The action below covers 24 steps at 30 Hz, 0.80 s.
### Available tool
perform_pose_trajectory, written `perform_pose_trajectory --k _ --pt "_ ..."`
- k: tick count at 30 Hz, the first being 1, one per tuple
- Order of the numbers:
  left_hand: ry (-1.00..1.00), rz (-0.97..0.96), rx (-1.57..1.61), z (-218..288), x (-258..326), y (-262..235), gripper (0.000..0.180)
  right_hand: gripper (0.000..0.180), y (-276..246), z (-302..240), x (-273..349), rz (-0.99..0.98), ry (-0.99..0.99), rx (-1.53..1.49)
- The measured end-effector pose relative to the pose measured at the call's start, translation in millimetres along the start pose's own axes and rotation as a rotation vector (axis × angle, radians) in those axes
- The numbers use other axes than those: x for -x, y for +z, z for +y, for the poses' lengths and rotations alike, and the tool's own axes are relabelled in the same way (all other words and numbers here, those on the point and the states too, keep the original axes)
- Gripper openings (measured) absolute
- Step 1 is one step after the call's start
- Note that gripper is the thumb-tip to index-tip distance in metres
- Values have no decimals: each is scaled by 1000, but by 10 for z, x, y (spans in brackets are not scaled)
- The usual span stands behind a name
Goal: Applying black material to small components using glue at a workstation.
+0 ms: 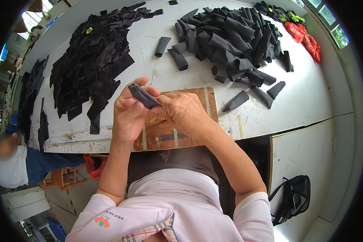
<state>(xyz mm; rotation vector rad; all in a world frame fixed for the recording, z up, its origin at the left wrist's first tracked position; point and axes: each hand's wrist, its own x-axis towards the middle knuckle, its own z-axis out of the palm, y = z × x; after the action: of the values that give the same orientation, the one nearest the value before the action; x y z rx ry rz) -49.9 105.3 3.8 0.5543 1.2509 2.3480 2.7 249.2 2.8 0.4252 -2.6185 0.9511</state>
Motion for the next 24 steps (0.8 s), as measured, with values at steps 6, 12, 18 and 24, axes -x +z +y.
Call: perform_pose_trajectory --k 6,12,18,24 --pt "183 18 -756 13 -44 201 15 10 80 82 112 -12 97 -552" --pt "251 -46 -566 52 -8 219 18 17 80 178 83 -21 74 -516" --pt "238 -79 -208 172 22 210 20 14 -143 -19 -5 24 130 -331" --pt "366 55 -642 164 36 241 17 16 156 67 46 -7 183 -499"
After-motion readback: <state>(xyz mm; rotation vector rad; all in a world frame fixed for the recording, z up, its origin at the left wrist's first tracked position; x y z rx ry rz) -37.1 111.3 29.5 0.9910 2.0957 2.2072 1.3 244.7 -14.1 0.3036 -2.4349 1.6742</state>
